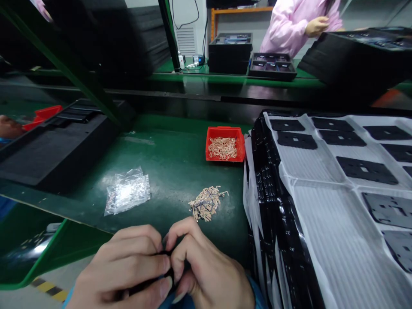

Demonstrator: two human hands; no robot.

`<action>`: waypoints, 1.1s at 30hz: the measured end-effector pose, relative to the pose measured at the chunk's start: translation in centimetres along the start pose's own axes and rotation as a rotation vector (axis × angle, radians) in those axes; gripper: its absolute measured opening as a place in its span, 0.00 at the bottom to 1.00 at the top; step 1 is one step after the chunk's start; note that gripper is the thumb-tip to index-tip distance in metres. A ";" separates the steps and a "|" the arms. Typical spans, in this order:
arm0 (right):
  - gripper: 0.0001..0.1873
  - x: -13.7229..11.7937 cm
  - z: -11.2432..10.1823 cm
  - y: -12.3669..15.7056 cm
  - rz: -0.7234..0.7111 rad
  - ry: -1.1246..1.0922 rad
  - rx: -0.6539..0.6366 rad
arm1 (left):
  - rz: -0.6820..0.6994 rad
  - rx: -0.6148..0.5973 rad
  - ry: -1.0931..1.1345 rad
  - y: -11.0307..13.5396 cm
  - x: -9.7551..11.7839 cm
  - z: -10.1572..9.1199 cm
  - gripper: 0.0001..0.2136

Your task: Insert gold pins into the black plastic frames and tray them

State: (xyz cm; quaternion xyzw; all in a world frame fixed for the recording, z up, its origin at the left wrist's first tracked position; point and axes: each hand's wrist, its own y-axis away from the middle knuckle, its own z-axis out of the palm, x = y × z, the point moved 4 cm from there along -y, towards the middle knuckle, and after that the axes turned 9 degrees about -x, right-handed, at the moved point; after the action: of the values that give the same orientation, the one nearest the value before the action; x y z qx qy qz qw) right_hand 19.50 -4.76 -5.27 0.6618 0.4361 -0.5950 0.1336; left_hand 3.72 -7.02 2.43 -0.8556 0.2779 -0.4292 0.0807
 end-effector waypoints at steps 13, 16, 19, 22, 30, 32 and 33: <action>0.07 -0.9 0.2 0.4 -0.363 0.189 0.611 | 0.162 0.158 -0.157 0.3 -0.2 -0.4 0.12; 0.08 -2.1 0.0 0.3 -0.410 0.454 0.715 | 0.160 0.326 -0.128 0.8 -0.3 0.6 0.16; 0.13 -2.6 0.0 0.5 -0.361 0.648 0.831 | 0.143 0.370 -0.086 1.2 -0.4 1.9 0.14; 0.14 -2.6 0.3 0.8 -0.349 0.769 0.904 | 0.058 0.460 -0.105 1.8 -0.7 2.6 0.15; 0.10 -2.9 -0.4 0.4 -0.247 0.788 0.748 | -0.146 0.511 -0.074 1.8 -0.2 3.5 0.10; 0.13 -3.0 -0.9 0.1 -0.207 0.696 0.683 | -0.122 0.505 -0.079 1.5 -0.2 3.8 0.10; 0.14 -3.0 -1.1 -0.1 -0.183 0.640 0.652 | -0.095 0.503 -0.091 1.4 -0.2 3.9 0.10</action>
State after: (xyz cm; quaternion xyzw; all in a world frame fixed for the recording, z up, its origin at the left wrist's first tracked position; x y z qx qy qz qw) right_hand 20.43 -5.16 -2.26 0.7785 0.3022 -0.4763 -0.2754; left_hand 6.13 -8.45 -0.60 -0.8392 0.1181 -0.4492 0.2829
